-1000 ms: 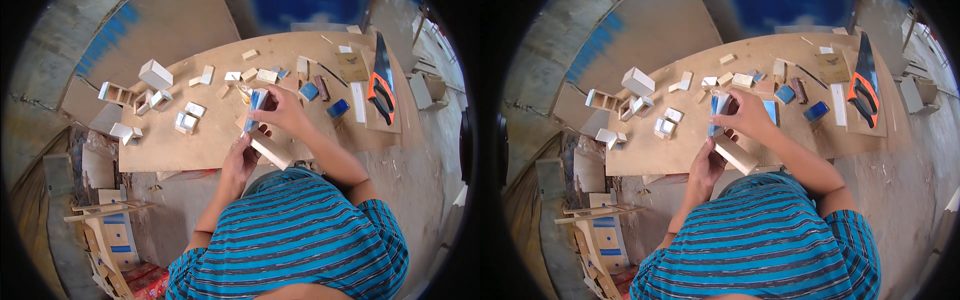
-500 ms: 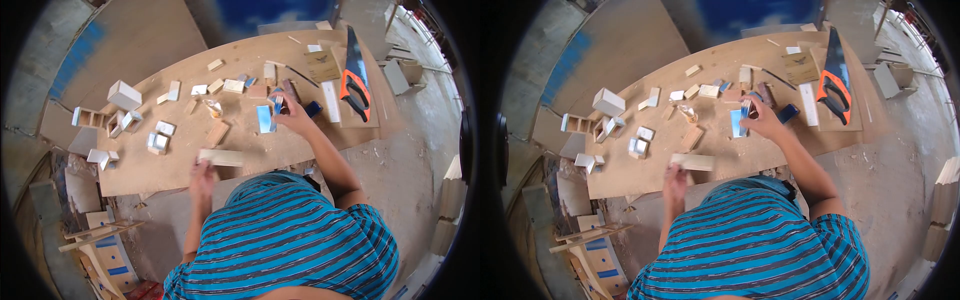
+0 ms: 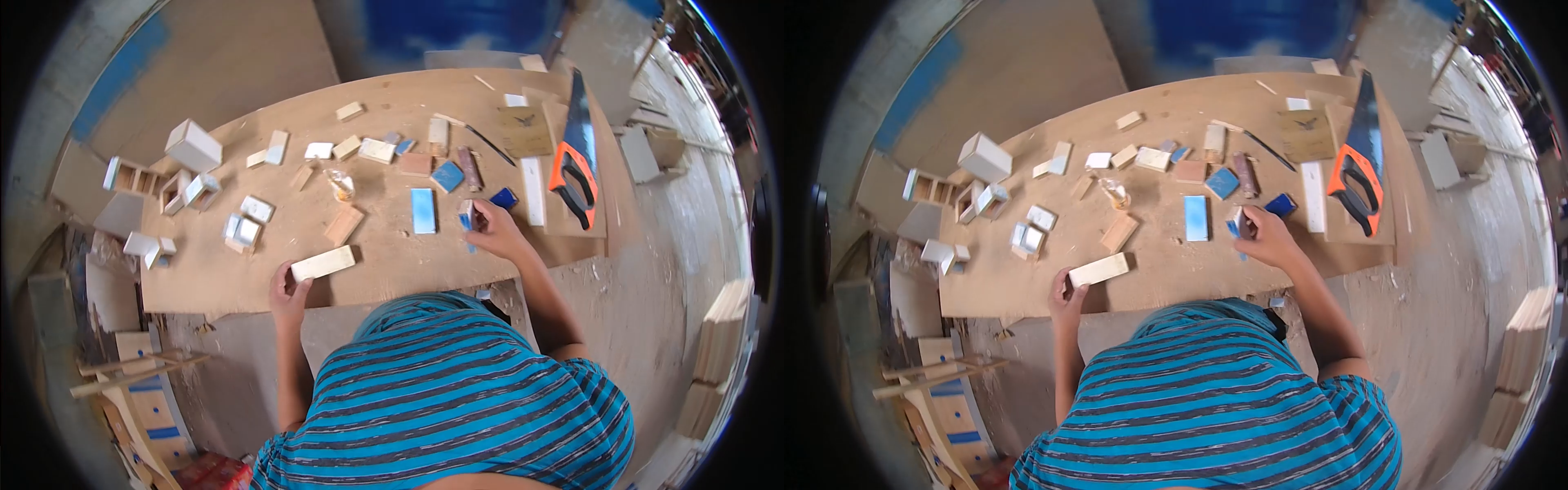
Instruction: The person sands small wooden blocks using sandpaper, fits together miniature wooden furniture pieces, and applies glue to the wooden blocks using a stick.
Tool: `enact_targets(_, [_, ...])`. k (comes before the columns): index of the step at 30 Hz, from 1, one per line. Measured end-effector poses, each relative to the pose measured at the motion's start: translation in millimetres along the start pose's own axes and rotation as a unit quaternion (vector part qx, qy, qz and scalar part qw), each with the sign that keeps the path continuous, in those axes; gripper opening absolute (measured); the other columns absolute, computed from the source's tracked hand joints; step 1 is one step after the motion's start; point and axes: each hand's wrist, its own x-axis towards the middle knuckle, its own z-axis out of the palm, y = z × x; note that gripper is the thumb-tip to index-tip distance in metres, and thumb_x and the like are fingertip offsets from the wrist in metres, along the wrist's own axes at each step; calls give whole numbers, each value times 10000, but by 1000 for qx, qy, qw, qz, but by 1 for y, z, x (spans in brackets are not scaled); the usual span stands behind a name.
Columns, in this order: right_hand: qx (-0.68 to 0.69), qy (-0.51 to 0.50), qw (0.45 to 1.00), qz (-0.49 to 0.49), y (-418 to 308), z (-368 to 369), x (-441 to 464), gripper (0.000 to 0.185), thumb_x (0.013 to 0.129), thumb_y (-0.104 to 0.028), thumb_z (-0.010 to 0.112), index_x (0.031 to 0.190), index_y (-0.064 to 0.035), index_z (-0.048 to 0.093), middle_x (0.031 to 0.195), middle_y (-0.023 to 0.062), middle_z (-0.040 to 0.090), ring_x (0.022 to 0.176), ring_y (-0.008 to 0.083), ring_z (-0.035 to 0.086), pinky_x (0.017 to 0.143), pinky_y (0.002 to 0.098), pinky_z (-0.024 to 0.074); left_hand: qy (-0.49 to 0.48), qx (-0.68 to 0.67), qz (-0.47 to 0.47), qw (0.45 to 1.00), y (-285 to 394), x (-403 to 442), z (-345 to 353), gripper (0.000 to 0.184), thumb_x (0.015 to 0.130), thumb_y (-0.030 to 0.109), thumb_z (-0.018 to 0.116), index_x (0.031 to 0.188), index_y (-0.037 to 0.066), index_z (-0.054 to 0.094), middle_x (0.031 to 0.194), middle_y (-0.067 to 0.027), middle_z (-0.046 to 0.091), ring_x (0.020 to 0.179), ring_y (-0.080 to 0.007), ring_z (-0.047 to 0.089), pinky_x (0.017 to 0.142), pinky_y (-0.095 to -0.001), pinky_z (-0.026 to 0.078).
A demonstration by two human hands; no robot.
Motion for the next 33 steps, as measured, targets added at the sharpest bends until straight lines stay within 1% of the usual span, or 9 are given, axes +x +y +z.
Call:
enact_targets(3, [-22, -31, 999, -18, -12, 5, 0, 500, 667, -198, 714, 1117, -28, 576, 791, 169, 615, 752, 301, 645, 679, 369, 500, 30, 299, 205, 931, 11, -2, 0, 494, 704, 74, 790, 1164, 47, 613, 1121, -130, 637, 1085, -312, 580, 932, -392, 470])
enact_targets(5, [-35, -22, 997, -64, -19, 14, 0, 507, 660, -216, 714, 1113, -37, 572, 814, 189, 641, 774, 351, 653, 673, 392, 498, 54, 302, 193, 932, 20, -5, 7, 506, 697, 81, 788, 1171, 45, 615, 1126, -148, 634, 1101, -343, 565, 941, -412, 463])
enact_targets(8, [-52, -83, 994, -47, -38, 22, 3, 537, 650, -230, 716, 1137, -57, 568, 884, 206, 665, 813, 402, 644, 688, 429, 501, 86, 304, 185, 931, 24, -11, 16, 511, 714, 83, 776, 1194, 33, 606, 1148, -163, 628, 1120, -358, 555, 954, -424, 457])
enact_targets(14, [-173, -140, 964, -146, -42, 38, 12, 567, 655, -236, 730, 1181, -85, 582, 959, 174, 653, 877, 390, 625, 774, 458, 500, 111, 315, 197, 922, 25, -17, 27, 517, 752, 71, 748, 1236, 8, 577, 1193, -182, 613, 1137, -358, 554, 959, -424, 460])
enact_targets(17, [-168, -121, 956, -207, -52, 39, 13, 573, 641, -208, 738, 1167, -33, 590, 1025, 173, 644, 951, 384, 616, 812, 423, 501, 123, 298, 195, 926, 29, -21, 33, 496, 747, 63, 748, 1218, 26, 599, 1198, -181, 613, 1141, -359, 555, 956, -424, 462])
enact_targets(22, [-162, -146, 951, -220, -49, 41, 18, 577, 661, -230, 722, 1202, -73, 595, 1083, 165, 617, 964, 368, 605, 815, 439, 499, 105, 303, 224, 921, 23, -22, 36, 475, 730, 46, 752, 1190, 61, 635, 1240, -195, 586, 1136, -363, 561, 956, -422, 462])
enact_targets(26, [-167, -137, 957, -195, -54, 35, 15, 572, 668, -217, 733, 1198, -54, 592, 1127, 174, 621, 1014, 371, 600, 857, 432, 493, 136, 297, 192, 926, 34, -31, 49, 518, 728, 42, 751, 1228, 71, 617, 1340, -207, 507, 1184, -365, 529, 972, -430, 451])
enact_targets(29, [-200, -139, 955, -171, -50, 32, 19, 573, 673, -227, 736, 1202, -61, 591, 1114, 173, 622, 1007, 367, 600, 852, 431, 494, 125, 310, 188, 924, 37, -34, 52, 546, 753, 49, 740, 1276, 85, 588, 1410, -195, 445, 1252, -365, 477, 1008, -422, 432])
enact_targets(33, [-170, -158, 949, -213, -50, 46, 22, 565, 679, -236, 740, 1200, -72, 595, 1075, 166, 621, 991, 364, 599, 847, 432, 494, 119, 320, 186, 921, 50, -38, 55, 515, 778, 60, 733, 1272, 90, 593, 1407, -188, 459, 1265, -366, 472, 1006, -412, 439])
